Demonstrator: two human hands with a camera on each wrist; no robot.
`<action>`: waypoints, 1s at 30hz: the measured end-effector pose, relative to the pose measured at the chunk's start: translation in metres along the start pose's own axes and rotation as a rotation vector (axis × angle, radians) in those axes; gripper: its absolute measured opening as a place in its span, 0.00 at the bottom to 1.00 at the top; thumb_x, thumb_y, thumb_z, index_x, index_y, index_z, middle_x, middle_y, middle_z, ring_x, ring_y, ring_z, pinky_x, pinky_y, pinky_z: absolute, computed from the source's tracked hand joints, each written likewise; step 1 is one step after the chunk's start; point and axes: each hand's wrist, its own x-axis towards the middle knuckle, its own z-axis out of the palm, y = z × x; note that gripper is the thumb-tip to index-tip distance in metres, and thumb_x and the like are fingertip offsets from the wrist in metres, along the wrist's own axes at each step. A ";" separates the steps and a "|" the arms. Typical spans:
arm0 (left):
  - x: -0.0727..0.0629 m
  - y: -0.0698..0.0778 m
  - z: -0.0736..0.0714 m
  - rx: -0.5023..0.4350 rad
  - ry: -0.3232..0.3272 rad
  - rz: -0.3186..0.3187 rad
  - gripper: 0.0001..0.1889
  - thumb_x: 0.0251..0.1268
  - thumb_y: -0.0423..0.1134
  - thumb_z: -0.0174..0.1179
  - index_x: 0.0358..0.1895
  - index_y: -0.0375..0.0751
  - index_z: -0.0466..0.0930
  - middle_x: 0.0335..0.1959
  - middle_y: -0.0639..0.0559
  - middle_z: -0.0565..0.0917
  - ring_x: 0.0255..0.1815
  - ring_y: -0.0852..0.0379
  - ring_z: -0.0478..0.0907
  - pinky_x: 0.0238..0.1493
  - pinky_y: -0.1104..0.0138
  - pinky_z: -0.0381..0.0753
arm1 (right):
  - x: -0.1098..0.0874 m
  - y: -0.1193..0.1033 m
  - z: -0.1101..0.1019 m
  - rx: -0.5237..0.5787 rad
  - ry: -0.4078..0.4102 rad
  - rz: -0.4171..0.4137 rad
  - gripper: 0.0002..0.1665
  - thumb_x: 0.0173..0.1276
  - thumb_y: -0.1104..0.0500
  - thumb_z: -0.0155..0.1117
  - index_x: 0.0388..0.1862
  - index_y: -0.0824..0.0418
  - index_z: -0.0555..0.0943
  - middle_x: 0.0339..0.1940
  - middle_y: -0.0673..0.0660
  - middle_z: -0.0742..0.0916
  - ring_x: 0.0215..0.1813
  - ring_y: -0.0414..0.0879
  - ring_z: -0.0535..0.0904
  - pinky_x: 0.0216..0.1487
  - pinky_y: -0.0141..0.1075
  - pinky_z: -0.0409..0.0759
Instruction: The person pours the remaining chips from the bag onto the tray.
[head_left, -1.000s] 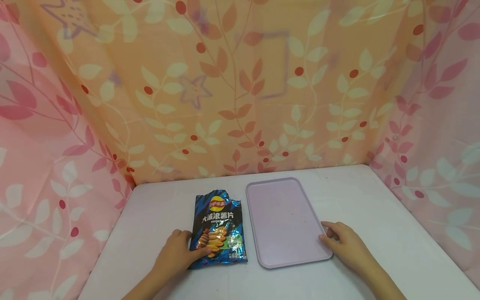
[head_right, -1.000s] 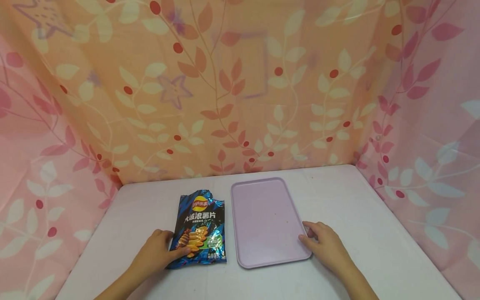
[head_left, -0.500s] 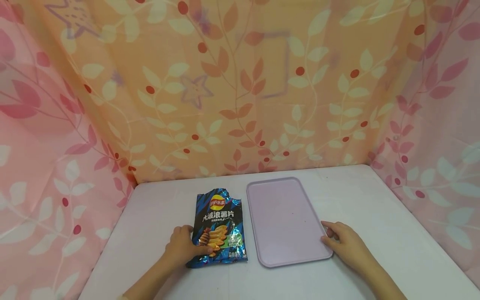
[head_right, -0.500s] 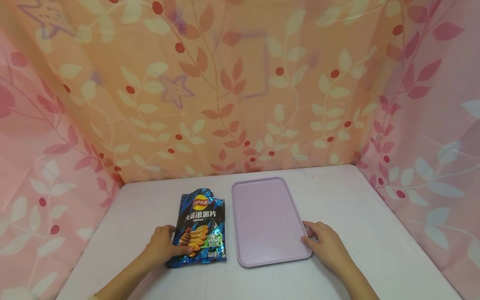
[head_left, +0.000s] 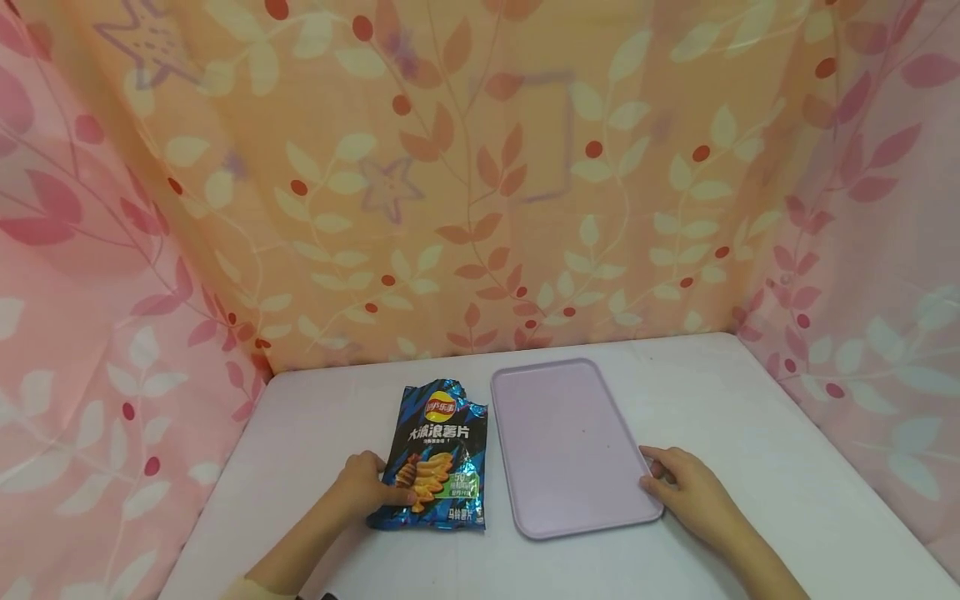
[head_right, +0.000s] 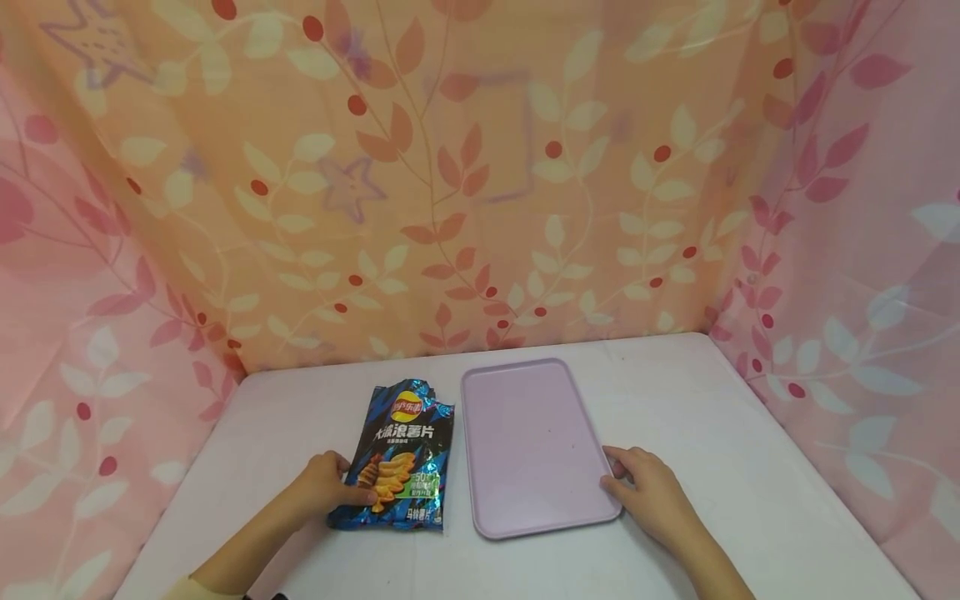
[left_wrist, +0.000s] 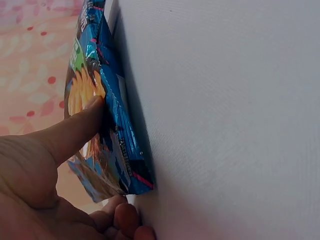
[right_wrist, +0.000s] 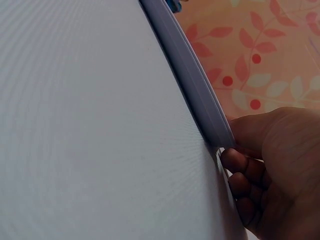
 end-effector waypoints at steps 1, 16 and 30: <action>0.000 -0.001 0.000 -0.003 -0.001 0.004 0.51 0.36 0.62 0.84 0.52 0.20 0.74 0.48 0.32 0.77 0.51 0.40 0.77 0.56 0.43 0.80 | 0.000 0.000 0.000 -0.002 0.000 0.001 0.30 0.66 0.51 0.74 0.63 0.63 0.82 0.34 0.39 0.77 0.37 0.34 0.69 0.37 0.32 0.69; -0.002 0.004 -0.008 0.019 0.020 -0.014 0.38 0.48 0.58 0.79 0.45 0.24 0.79 0.39 0.39 0.81 0.40 0.47 0.76 0.49 0.48 0.81 | -0.001 -0.001 -0.001 -0.017 0.011 -0.008 0.29 0.66 0.51 0.75 0.62 0.63 0.82 0.34 0.38 0.78 0.38 0.35 0.70 0.38 0.33 0.70; 0.000 0.013 -0.006 0.020 0.007 -0.031 0.34 0.48 0.55 0.80 0.42 0.27 0.80 0.34 0.44 0.81 0.35 0.49 0.75 0.39 0.56 0.81 | -0.002 0.000 0.002 -0.010 0.030 -0.033 0.29 0.66 0.52 0.75 0.62 0.63 0.82 0.34 0.37 0.78 0.38 0.34 0.71 0.39 0.34 0.73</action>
